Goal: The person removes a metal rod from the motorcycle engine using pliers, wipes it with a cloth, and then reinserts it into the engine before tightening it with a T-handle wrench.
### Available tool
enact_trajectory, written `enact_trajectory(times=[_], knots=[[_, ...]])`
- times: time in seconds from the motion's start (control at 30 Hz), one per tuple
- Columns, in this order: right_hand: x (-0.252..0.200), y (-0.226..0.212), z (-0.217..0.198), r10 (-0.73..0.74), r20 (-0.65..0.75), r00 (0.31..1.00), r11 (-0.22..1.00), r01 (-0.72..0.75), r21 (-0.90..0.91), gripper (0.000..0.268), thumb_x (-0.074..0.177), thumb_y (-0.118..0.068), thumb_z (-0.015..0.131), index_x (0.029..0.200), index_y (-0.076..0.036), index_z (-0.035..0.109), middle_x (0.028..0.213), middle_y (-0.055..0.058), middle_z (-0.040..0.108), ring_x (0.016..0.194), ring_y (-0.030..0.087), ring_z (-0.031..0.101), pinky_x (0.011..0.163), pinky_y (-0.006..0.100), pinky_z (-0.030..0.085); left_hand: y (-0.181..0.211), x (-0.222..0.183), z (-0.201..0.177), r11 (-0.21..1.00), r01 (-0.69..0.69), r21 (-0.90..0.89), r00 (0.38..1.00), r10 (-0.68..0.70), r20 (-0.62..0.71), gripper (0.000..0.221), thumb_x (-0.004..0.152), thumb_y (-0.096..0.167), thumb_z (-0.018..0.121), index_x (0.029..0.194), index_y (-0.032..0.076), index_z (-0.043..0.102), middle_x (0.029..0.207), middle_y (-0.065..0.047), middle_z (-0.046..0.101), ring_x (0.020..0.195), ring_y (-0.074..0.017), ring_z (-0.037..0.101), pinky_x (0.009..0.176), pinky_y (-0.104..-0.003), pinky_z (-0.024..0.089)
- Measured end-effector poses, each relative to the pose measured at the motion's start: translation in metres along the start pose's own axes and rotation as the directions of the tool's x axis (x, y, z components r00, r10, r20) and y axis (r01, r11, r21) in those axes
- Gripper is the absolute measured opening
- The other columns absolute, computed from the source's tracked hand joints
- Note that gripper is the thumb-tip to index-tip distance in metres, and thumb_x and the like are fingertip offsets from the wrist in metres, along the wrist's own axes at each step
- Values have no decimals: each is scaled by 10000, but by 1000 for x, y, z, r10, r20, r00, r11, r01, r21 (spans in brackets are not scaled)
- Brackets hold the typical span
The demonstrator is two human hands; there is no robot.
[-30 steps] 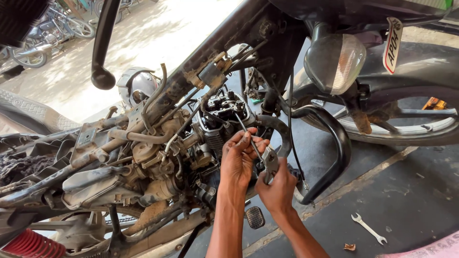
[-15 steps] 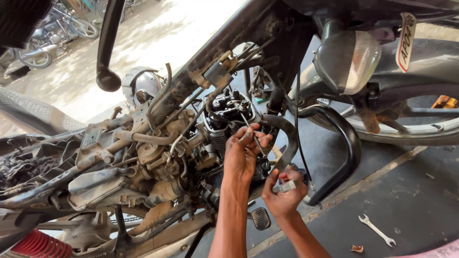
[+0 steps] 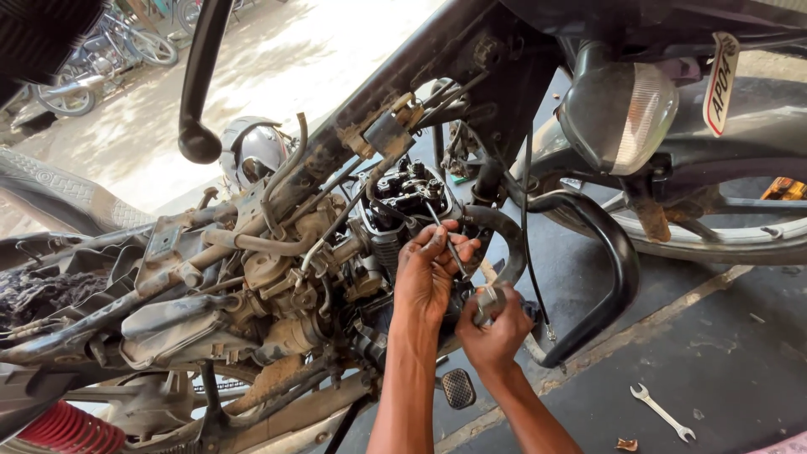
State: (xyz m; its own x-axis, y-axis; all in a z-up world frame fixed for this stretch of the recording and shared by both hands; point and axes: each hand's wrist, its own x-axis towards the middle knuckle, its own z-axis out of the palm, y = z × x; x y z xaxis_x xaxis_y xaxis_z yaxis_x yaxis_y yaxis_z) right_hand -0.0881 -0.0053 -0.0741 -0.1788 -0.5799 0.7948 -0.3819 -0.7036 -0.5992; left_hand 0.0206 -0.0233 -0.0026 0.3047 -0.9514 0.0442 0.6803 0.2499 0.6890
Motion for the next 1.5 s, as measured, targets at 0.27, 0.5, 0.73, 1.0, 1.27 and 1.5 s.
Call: enact_trajectory(times=[0.27,0.5,0.73,1.0,1.27,1.5], knots=[[-3,6,0,-12,20,1000,995,10,101,301,769,-5,727,1016,22,558,685,109,615,509,281,641,494,398,504,-2,-4,-7,1000,1,3,1000,-1,6,218,1038,59,509,1131,-121,588,849,-185,705,796,-272,761,726,-312,621],[-7,12,5,-77,29,997,995,76,59,248,795,19,704,933,-24,503,723,110,576,553,284,613,516,399,487,0,0,-8,999,-36,5,999,36,27,209,1059,36,508,1152,-135,585,855,-184,694,776,-249,731,810,-322,646],[-9,7,8,-8,4,1000,999,7,49,261,754,17,679,985,18,557,718,105,585,561,268,613,510,383,491,-4,8,-16,1000,-29,1,999,29,12,221,1072,45,518,1162,-144,588,875,-184,700,821,-262,759,748,-281,601],[-2,1,6,-20,-24,1000,995,22,94,228,822,-4,703,993,-1,552,759,109,581,608,288,639,555,391,497,-3,8,-11,1000,-13,-9,1000,13,-5,247,1058,66,512,1182,-137,581,864,-178,706,820,-256,759,747,-296,623],[-7,14,14,11,-78,997,997,-5,79,243,829,-1,729,1005,42,566,648,85,528,500,274,593,496,403,464,-5,10,-8,999,-42,-5,999,42,-14,249,1061,62,514,1186,-141,585,867,-174,708,829,-264,756,759,-311,630],[-8,7,2,-12,82,997,998,8,60,177,843,-68,672,944,-17,536,722,61,532,536,202,549,484,356,419,-3,5,-4,999,-25,-25,999,24,-37,265,1055,61,506,1186,-152,593,879,-186,707,865,-283,764,763,-301,643]])
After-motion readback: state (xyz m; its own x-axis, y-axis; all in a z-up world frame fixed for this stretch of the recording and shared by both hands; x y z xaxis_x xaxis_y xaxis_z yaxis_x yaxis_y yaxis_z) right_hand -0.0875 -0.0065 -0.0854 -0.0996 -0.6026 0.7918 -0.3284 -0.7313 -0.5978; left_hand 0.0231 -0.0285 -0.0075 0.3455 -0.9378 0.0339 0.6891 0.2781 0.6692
